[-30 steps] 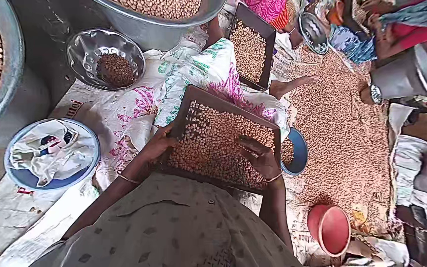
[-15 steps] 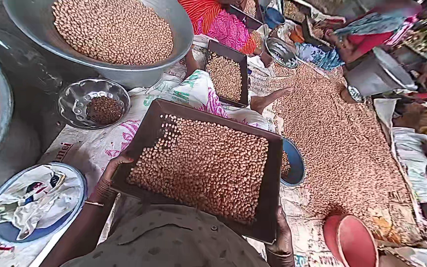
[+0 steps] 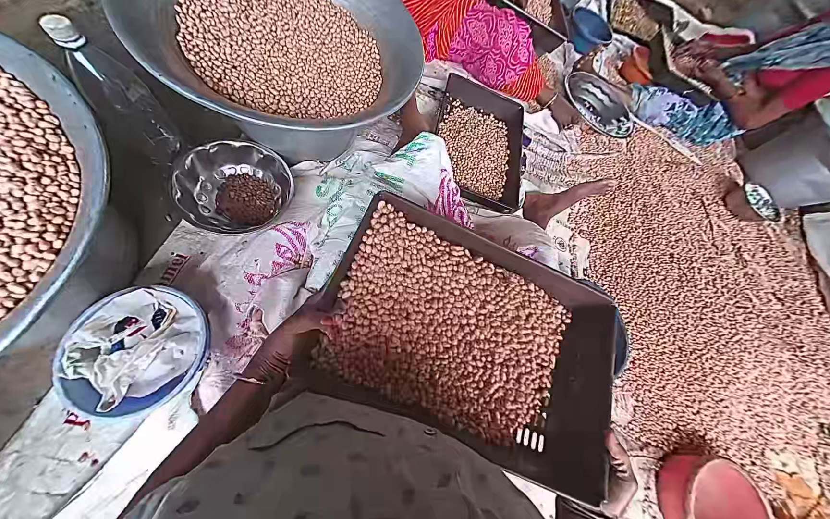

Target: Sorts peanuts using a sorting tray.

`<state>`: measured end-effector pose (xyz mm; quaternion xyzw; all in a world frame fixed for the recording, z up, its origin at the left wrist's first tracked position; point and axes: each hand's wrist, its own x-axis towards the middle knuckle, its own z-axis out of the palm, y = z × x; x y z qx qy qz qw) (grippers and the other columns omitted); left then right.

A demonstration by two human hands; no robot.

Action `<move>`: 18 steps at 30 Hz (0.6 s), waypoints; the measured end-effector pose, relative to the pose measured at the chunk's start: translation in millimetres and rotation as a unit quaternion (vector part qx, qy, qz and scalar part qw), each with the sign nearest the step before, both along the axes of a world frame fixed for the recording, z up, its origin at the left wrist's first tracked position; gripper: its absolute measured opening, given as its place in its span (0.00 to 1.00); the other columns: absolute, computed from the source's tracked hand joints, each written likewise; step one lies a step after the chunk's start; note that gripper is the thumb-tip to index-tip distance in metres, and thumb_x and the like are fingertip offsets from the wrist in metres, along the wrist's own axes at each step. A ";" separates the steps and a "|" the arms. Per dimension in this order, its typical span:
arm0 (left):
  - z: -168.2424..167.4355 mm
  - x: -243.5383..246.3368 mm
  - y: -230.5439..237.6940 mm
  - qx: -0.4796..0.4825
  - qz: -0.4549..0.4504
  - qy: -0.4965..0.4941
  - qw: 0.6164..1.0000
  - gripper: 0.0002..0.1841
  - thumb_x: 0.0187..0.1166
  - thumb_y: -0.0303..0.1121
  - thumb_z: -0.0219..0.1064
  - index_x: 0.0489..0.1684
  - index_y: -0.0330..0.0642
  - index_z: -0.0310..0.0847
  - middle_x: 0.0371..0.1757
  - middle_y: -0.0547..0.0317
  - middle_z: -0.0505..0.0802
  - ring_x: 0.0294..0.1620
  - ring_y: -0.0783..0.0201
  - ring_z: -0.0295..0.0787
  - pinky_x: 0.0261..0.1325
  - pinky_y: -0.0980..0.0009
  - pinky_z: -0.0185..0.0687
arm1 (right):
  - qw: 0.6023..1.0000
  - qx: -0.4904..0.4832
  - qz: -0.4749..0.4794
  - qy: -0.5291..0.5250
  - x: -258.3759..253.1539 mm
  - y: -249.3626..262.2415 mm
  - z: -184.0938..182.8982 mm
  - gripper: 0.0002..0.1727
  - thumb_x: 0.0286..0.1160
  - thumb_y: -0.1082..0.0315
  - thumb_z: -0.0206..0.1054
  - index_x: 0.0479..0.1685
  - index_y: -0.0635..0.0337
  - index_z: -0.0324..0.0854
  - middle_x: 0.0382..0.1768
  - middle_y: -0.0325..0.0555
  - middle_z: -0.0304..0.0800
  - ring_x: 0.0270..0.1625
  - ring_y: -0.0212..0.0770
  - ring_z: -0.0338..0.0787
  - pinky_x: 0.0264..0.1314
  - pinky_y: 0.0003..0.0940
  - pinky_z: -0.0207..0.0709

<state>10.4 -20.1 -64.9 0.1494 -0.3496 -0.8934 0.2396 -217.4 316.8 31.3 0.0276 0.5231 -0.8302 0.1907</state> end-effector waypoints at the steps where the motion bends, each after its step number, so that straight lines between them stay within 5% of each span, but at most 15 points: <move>1: 19.0 -10.5 8.8 -0.045 -0.026 -0.010 0.999 0.36 0.60 0.38 0.79 0.72 0.50 0.69 0.49 0.81 0.93 0.47 0.84 0.90 0.53 0.83 0.87 | 0.998 0.017 -0.056 -0.037 -13.1 -11.3 11.1 0.10 0.73 0.60 0.64 0.28 0.48 0.88 0.28 0.36 0.97 0.34 0.28 0.96 0.42 0.27 0.90; 2: 35.2 -23.6 11.2 -0.086 -0.053 -0.007 0.995 0.42 0.64 0.38 0.76 0.82 0.47 0.57 0.57 0.82 0.90 0.52 0.85 0.88 0.58 0.83 0.85 | 0.999 -0.014 -0.040 -0.019 -36.3 -9.5 1.7 0.10 0.73 0.61 0.63 0.29 0.51 0.88 0.29 0.38 0.97 0.34 0.29 0.96 0.41 0.27 0.90; 3: 46.2 -38.3 7.3 -0.115 -0.065 -0.014 0.991 0.46 0.68 0.37 0.72 0.89 0.45 0.48 0.61 0.79 0.88 0.53 0.85 0.87 0.59 0.83 0.84 | 0.991 -0.088 0.082 0.058 -70.2 7.1 -28.2 0.13 0.80 0.58 0.64 0.45 0.53 0.93 0.40 0.38 0.99 0.44 0.29 0.97 0.51 0.27 0.91; 5: 45.8 -57.3 -13.8 -0.090 -0.034 -0.034 0.995 0.38 0.73 0.37 0.63 0.89 0.57 0.57 0.58 0.74 0.90 0.48 0.82 0.89 0.50 0.81 0.88 | 0.964 -0.158 0.191 0.096 -108.7 -2.2 -59.6 0.18 0.84 0.53 0.62 0.57 0.54 0.90 0.47 0.40 0.98 0.49 0.31 0.97 0.53 0.31 0.92; 7: 19.0 -52.5 -44.7 -0.006 0.039 -0.029 0.999 0.14 0.75 0.37 0.60 0.56 0.58 0.83 0.41 0.70 0.96 0.38 0.78 0.93 0.38 0.77 0.91 | 0.974 -0.147 0.169 0.044 -87.6 -27.8 -61.5 0.20 0.86 0.51 0.57 0.53 0.54 0.89 0.43 0.43 0.98 0.44 0.35 0.97 0.48 0.37 0.93; 9: -11.0 -25.3 -61.8 -0.005 0.072 -0.021 0.997 0.08 0.74 0.39 0.61 0.37 0.59 0.89 0.35 0.72 0.96 0.36 0.80 0.92 0.39 0.79 0.90 | 0.991 -0.081 0.107 0.018 -34.4 -31.5 -58.5 0.19 0.88 0.52 0.52 0.55 0.49 0.86 0.44 0.41 0.98 0.46 0.34 0.97 0.49 0.36 0.93; 11: -11.4 -0.3 -40.8 -0.014 0.108 -0.047 0.993 0.09 0.70 0.36 0.61 0.28 0.61 0.87 0.31 0.75 0.96 0.33 0.84 0.91 0.38 0.83 0.88 | 0.997 -0.055 0.058 -0.002 -4.2 -7.3 -61.2 0.16 0.75 0.53 0.66 0.54 0.48 0.90 0.43 0.42 0.99 0.44 0.33 0.98 0.47 0.34 0.93; 12: -12.4 6.4 -23.9 -0.015 0.104 -0.055 0.993 0.05 0.62 0.38 0.70 0.32 0.62 0.91 0.32 0.76 0.97 0.33 0.84 0.91 0.37 0.84 0.87 | 0.997 -0.062 0.045 -0.003 -6.1 9.4 -61.1 0.17 0.68 0.53 0.73 0.51 0.49 0.92 0.41 0.43 0.99 0.42 0.34 0.98 0.45 0.34 0.93; 15: 20.1 -11.5 7.5 -0.059 0.024 -0.068 0.996 0.28 0.50 0.39 0.84 0.56 0.56 0.86 0.42 0.76 0.97 0.41 0.83 0.93 0.46 0.82 0.89 | 0.988 -0.131 0.083 0.019 -59.0 28.8 -59.4 0.13 0.69 0.55 0.71 0.43 0.50 0.95 0.37 0.41 0.99 0.39 0.31 0.97 0.42 0.31 0.92; 17: 40.7 -45.9 -0.8 -0.091 -0.001 -0.090 0.992 0.30 0.60 0.35 0.70 0.67 0.50 0.69 0.44 0.80 0.94 0.44 0.85 0.91 0.49 0.84 0.89 | 0.978 -0.172 0.121 0.013 -98.0 15.6 -55.9 0.15 0.77 0.57 0.65 0.46 0.55 0.93 0.39 0.44 0.98 0.41 0.34 0.98 0.45 0.34 0.93; 18: 33.9 -61.1 -16.6 -0.064 0.016 -0.078 0.995 0.21 0.66 0.33 0.61 0.60 0.52 0.72 0.41 0.77 0.94 0.41 0.82 0.92 0.45 0.81 0.90 | 0.977 -0.172 0.128 0.005 -106.4 -0.4 -51.5 0.17 0.83 0.57 0.57 0.48 0.56 0.90 0.40 0.46 0.97 0.42 0.36 0.97 0.46 0.36 0.93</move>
